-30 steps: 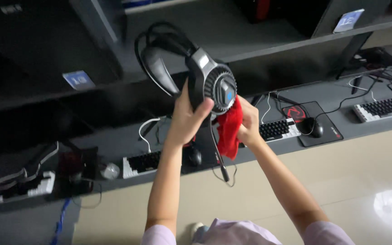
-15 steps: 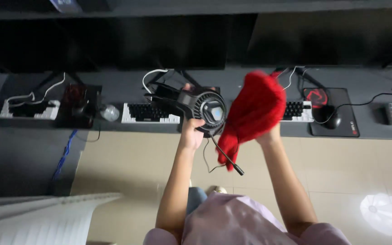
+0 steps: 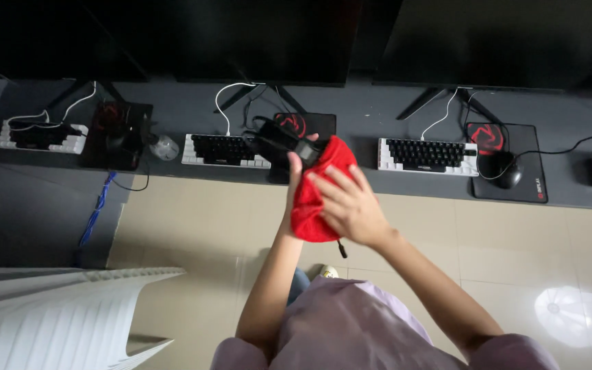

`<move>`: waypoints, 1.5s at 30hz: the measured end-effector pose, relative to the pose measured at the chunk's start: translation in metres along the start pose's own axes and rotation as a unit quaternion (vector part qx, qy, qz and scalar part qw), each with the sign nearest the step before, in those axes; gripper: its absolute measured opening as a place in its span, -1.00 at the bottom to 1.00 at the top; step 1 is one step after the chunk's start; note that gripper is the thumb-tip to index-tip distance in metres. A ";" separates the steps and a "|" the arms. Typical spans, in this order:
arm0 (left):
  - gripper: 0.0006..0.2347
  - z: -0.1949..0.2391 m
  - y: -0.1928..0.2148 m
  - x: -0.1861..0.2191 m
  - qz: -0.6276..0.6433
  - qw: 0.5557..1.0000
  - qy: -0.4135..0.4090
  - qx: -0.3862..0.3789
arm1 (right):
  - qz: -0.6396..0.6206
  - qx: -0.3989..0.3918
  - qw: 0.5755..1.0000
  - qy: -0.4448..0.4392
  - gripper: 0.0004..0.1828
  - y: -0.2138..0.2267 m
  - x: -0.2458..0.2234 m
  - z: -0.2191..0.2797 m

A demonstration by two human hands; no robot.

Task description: The person sprays a red cloth with a cleaning solution and wipes a computer mouse, keyboard, and mousepad on a desk. They then pick up a pair of headphones and wipe them with the cloth.

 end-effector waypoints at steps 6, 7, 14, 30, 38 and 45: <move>-0.43 0.012 0.064 -0.049 -0.220 0.964 0.056 0.135 | -0.143 0.104 0.963 -0.202 -0.62 0.012 0.071 0.008; -0.45 0.017 0.063 -0.058 -0.208 0.953 0.121 0.183 | -0.155 0.092 0.950 -0.254 -0.62 0.005 0.079 0.013; -0.52 0.025 0.101 -0.058 -0.019 0.983 0.084 0.160 | -0.004 0.070 0.995 -0.067 -0.38 0.035 -0.012 -0.016; -0.42 0.050 0.063 -0.061 -0.545 0.816 0.028 0.190 | -0.319 0.110 0.911 -0.237 -0.56 -0.014 0.080 0.003; -0.18 0.048 0.077 -0.023 -0.555 0.747 0.154 0.331 | -0.134 0.040 0.981 -0.131 -0.50 -0.009 0.014 -0.009; -0.25 0.041 0.049 -0.025 -0.718 0.663 0.086 0.193 | -0.200 0.111 0.954 -0.194 -0.67 -0.026 0.090 -0.006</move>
Point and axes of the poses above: each hand's wrist, its own z-axis away from the middle knuckle, its own y-axis out of the back of the hand, x = y × z, the point moved 9 cm from there along -z, towards the middle knuckle, and after that the axes turned 8 degrees about y, right-handed, at the moved point
